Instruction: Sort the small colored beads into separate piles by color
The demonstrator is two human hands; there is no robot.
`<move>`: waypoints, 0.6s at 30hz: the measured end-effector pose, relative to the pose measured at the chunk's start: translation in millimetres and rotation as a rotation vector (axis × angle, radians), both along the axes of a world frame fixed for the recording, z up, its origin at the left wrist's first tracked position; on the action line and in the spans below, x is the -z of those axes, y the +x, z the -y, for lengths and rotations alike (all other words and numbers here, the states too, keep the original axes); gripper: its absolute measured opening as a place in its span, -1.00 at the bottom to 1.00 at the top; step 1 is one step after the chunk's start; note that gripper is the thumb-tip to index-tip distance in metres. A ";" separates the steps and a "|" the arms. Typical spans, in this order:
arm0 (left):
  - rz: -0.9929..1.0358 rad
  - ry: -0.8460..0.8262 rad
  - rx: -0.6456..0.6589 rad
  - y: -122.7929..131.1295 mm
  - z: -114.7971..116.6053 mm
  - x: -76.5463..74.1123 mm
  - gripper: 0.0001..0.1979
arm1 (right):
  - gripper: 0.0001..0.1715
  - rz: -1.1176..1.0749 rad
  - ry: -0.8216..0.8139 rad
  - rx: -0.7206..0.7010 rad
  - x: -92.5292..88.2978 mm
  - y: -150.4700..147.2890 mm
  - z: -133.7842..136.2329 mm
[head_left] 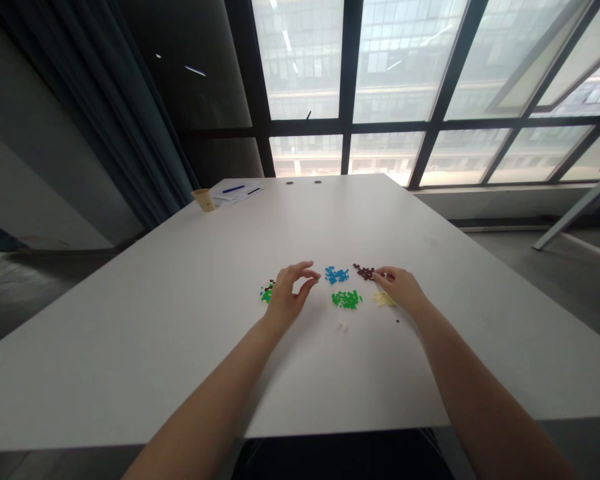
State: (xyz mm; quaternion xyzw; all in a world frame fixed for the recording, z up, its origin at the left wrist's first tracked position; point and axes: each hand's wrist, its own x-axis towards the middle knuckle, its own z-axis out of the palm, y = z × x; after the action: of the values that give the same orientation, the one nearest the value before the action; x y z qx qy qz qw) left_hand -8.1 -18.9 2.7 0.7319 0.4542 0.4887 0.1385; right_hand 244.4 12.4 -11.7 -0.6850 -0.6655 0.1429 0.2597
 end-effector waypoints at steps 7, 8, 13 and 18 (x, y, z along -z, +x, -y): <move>0.011 -0.039 0.026 -0.8 -1.8 0.7 -0.70 | -0.70 -0.026 0.039 -0.031 -2.3 -2.1 2.8; 0.015 -0.045 0.035 -0.6 -1.8 0.5 -0.70 | -0.70 -0.034 0.043 -0.034 -2.0 -2.5 2.9; 0.047 -0.112 0.125 4.8 -1.2 2.1 -0.67 | -0.71 -0.111 0.144 -0.125 -1.1 -9.5 4.3; 0.094 -0.221 0.204 11.6 -3.4 10.2 -0.65 | -0.71 -0.169 0.314 -0.357 -4.1 -28.0 13.9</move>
State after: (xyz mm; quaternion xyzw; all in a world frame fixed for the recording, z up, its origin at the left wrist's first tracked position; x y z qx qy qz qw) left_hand 3.4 -15.5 -7.4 0.7310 0.4213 0.4528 0.2882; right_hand 216.4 -1.5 -7.6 -0.4937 -0.7659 0.1379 0.3882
